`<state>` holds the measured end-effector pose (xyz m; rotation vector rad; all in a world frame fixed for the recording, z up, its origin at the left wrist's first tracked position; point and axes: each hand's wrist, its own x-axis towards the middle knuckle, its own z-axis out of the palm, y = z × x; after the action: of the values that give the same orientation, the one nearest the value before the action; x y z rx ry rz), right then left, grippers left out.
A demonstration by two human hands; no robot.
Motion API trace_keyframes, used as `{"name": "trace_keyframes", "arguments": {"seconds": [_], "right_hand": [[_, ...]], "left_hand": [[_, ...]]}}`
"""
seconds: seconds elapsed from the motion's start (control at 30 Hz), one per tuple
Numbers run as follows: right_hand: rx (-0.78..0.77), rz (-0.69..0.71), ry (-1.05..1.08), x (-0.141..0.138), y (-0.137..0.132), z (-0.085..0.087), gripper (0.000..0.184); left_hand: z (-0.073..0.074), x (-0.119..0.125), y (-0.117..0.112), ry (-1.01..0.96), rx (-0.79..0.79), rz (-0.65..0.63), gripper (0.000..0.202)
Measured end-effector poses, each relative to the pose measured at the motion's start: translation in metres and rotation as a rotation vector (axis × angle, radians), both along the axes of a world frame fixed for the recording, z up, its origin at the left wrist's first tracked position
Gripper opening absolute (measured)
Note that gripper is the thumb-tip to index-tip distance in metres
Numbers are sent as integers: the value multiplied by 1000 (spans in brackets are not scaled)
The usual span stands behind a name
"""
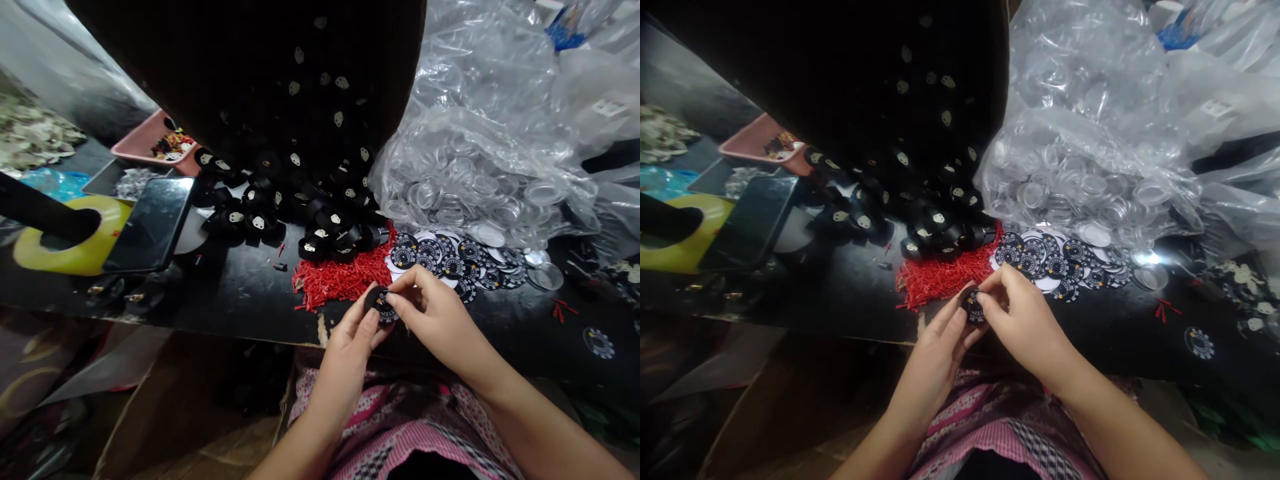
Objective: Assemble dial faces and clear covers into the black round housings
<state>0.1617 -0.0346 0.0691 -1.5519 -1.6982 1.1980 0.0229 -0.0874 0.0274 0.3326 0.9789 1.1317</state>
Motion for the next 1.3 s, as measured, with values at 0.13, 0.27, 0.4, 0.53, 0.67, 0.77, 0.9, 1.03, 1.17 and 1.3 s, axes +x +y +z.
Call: {"name": "trace_keyframes", "arguments": {"seconds": [0.13, 0.27, 0.4, 0.53, 0.67, 0.77, 0.9, 1.03, 1.17, 1.3], "right_hand": [[-60, 48, -14, 7, -7, -5, 13], [-100, 117, -7, 19, -27, -7, 12], [-37, 186, -87, 24, -34, -5, 14], [185, 323, -329, 9, -16, -9, 15], [373, 432, -731, -13, 4, -22, 17], [424, 460, -785, -21, 7, -26, 16], [413, 431, -594, -17, 1, -22, 10], [458, 315, -447, -12, -5, -19, 14], [420, 230, -234, -10, -8, -14, 15], [310, 267, -95, -12, -11, -6, 12]], "left_hand": [[-1, 1, -3, 28, 15, -47, 34], [1, 2, -11, 169, 44, -152, 28], [-1, -7, -20, 333, 96, -208, 29], [-8, -26, -25, 358, 14, -15, 32], [-8, -35, -25, 186, -55, 174, 22], [-3, -30, -20, 90, -67, 238, 20], [1, -18, -14, 15, -69, 249, 26], [4, -13, -12, -27, 13, 296, 24], [6, -16, -10, -65, 64, 299, 31], [-2, -14, -5, 83, 23, 248, 44]]}}
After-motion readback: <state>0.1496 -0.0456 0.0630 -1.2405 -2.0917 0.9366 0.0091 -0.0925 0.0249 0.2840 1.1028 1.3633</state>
